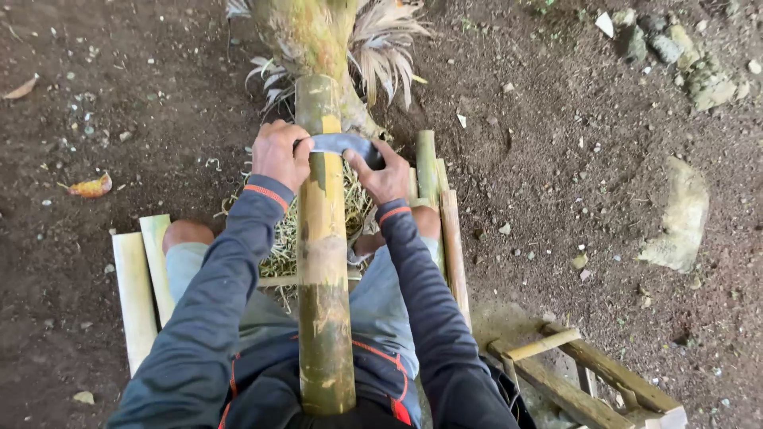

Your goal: The recorder is using a small curved blade to strip the outer layer of a bamboo stalk while sitting outdoors.

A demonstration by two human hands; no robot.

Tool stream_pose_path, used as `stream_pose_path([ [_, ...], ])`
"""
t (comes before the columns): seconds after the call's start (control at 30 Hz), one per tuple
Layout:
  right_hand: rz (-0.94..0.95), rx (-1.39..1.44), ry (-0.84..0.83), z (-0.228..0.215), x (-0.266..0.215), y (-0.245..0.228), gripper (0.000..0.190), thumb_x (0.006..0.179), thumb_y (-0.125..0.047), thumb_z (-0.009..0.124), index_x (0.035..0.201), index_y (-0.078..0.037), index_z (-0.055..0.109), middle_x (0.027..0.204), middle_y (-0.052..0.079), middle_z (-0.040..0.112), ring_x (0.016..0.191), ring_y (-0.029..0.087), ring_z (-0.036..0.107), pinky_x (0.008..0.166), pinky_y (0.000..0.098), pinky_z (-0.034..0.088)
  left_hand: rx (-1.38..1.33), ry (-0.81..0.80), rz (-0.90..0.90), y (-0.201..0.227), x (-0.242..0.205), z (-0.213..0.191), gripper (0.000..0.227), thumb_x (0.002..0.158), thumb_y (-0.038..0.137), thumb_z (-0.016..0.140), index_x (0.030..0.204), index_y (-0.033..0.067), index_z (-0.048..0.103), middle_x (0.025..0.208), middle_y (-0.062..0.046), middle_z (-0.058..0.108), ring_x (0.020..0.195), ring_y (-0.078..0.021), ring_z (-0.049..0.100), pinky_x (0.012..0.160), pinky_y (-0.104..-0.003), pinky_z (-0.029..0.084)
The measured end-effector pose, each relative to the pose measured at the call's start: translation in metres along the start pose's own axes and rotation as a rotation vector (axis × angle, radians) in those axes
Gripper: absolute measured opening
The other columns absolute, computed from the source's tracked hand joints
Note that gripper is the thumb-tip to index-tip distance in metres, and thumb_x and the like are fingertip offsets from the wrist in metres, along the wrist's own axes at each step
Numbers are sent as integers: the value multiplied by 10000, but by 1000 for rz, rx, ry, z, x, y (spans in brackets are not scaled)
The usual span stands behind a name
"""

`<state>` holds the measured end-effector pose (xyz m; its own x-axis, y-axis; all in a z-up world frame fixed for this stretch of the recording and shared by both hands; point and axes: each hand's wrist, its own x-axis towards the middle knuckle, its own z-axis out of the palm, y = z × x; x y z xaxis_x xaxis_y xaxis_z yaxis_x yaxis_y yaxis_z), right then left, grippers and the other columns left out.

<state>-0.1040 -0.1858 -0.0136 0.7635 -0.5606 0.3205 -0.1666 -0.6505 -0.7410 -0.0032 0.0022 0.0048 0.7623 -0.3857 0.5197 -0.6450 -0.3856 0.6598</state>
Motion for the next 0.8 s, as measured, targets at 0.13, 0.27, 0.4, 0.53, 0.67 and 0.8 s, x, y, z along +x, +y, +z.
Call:
stream_pose_path([
  [0.13,-41,5,15,0,-24,14,629,745,-528,878,1068,-3,751,837,160,761,727,239,741,709,364,585,-10,-27,-33,14,-30,-9,57,875,56,748,866,14,711,843,-183,630,851,-391,593,767,-500,479],
  [0.27,-105,64,10,-21,-62,9,609,793,-509,870,1099,-1,729,850,140,747,736,206,718,713,341,583,-32,-22,-71,30,-77,-12,76,904,60,732,903,-10,704,844,-169,618,834,-345,595,749,-472,488],
  [0.4,-147,155,-48,-30,-67,6,595,836,-516,846,1111,-2,726,884,113,757,778,171,724,737,331,591,-9,-46,-141,42,-81,-20,79,893,60,726,878,-14,701,812,-155,618,788,-321,592,709,-457,481],
  [0.53,-44,136,-119,-21,-43,2,595,785,-513,867,1073,-9,739,804,106,743,708,173,695,686,329,579,3,-30,-125,30,-57,-14,59,878,50,725,867,-1,698,815,-153,622,812,-330,599,734,-466,485],
  [0.67,-52,45,-36,-14,-38,3,612,750,-503,885,1071,0,748,788,123,736,685,187,691,681,339,569,-14,-8,-80,29,-43,-16,66,878,58,735,857,14,691,827,-160,635,825,-347,619,745,-472,498],
  [0.8,-119,55,-31,-36,-80,9,598,789,-476,883,1094,18,738,826,115,735,727,171,699,711,325,567,-112,-61,-145,56,-91,-32,43,870,39,703,836,20,687,805,-155,654,761,-331,648,720,-462,509],
])
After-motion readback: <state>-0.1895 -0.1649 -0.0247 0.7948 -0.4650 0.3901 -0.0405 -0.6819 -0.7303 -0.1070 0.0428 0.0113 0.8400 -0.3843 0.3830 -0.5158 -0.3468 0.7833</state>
